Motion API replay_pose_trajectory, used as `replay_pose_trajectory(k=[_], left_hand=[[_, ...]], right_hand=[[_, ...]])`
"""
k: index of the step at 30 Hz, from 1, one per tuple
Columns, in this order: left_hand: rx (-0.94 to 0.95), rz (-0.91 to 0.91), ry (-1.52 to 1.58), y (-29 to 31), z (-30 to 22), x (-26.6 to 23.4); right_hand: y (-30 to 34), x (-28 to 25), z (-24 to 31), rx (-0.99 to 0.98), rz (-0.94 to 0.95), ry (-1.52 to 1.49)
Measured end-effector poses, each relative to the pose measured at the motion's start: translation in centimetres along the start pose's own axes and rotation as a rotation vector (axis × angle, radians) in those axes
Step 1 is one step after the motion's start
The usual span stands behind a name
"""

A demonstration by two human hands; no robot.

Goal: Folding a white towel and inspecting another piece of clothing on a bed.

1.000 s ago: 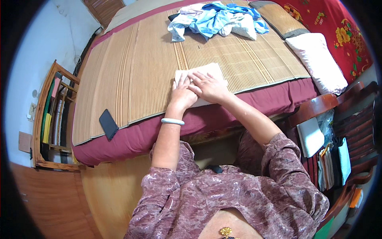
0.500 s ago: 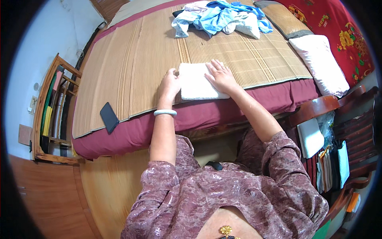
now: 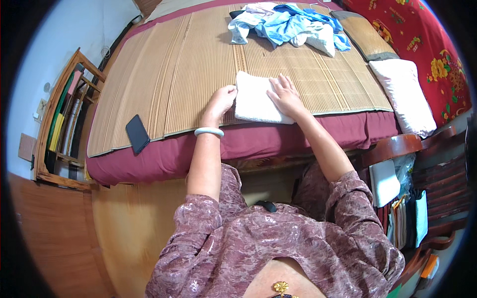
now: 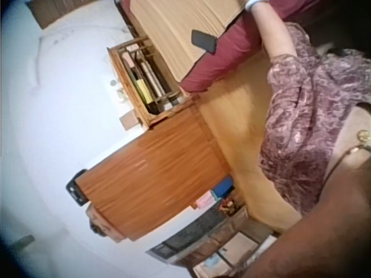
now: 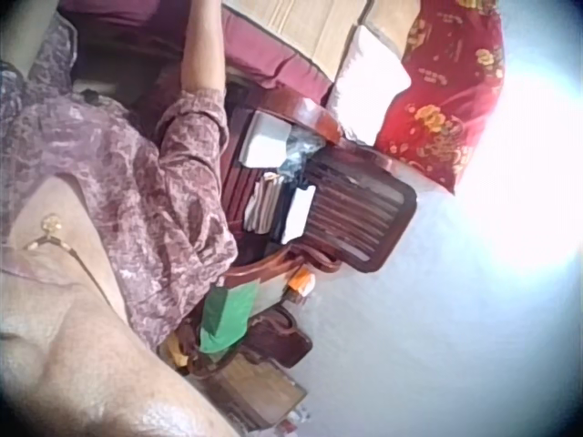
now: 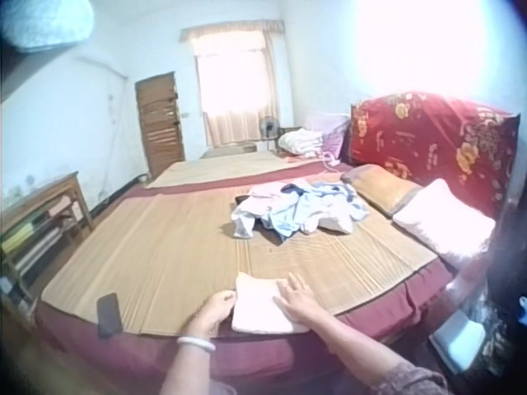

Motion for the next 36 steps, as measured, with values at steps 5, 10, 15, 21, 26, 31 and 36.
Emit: replay_pose_trajectory(k=[5,10,15,21,26,31,36], left_hand=[[0.047,-0.080,-0.267,0.2,-1.2,0.1],[-0.013,-0.243,-0.500,2.1,-4.4,-0.4],[-0.022,-0.321,-0.517,1.8,-4.1,-0.4],[-0.068,-0.347,-0.477,1.8,-4.0,-0.4],[-0.097,-0.360,-0.437,2.0,-3.9,-0.4],[-0.058,-0.375,-0.427,1.3,-3.0,-0.6],[0.038,-0.488,-0.421,1.7,-4.2,-1.3]], right_hand=[[0.0,-0.3,-1.1,0.103,-0.123,-0.062],[-0.4,-2.0,-2.4,0.187,-0.278,-0.220],[-0.6,-2.8,-1.6,0.154,-0.355,-0.146],[-0.6,-3.5,-1.2,0.166,-0.382,-0.177],[-0.2,-4.0,-1.2,0.138,-0.474,-0.148],[-0.2,-3.3,-2.0,0.213,-0.425,-0.160],[-0.5,-3.7,-2.3,0.233,-0.381,-0.137]])
Point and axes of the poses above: each hand's wrist, its own y-axis away from the middle knuckle, its own x-axis out of the palm, z = x × y, the point moved 7 cm from there along -y, towards the middle knuckle, and after that the axes turned 10 degrees about -y, right-handed, at the moved point
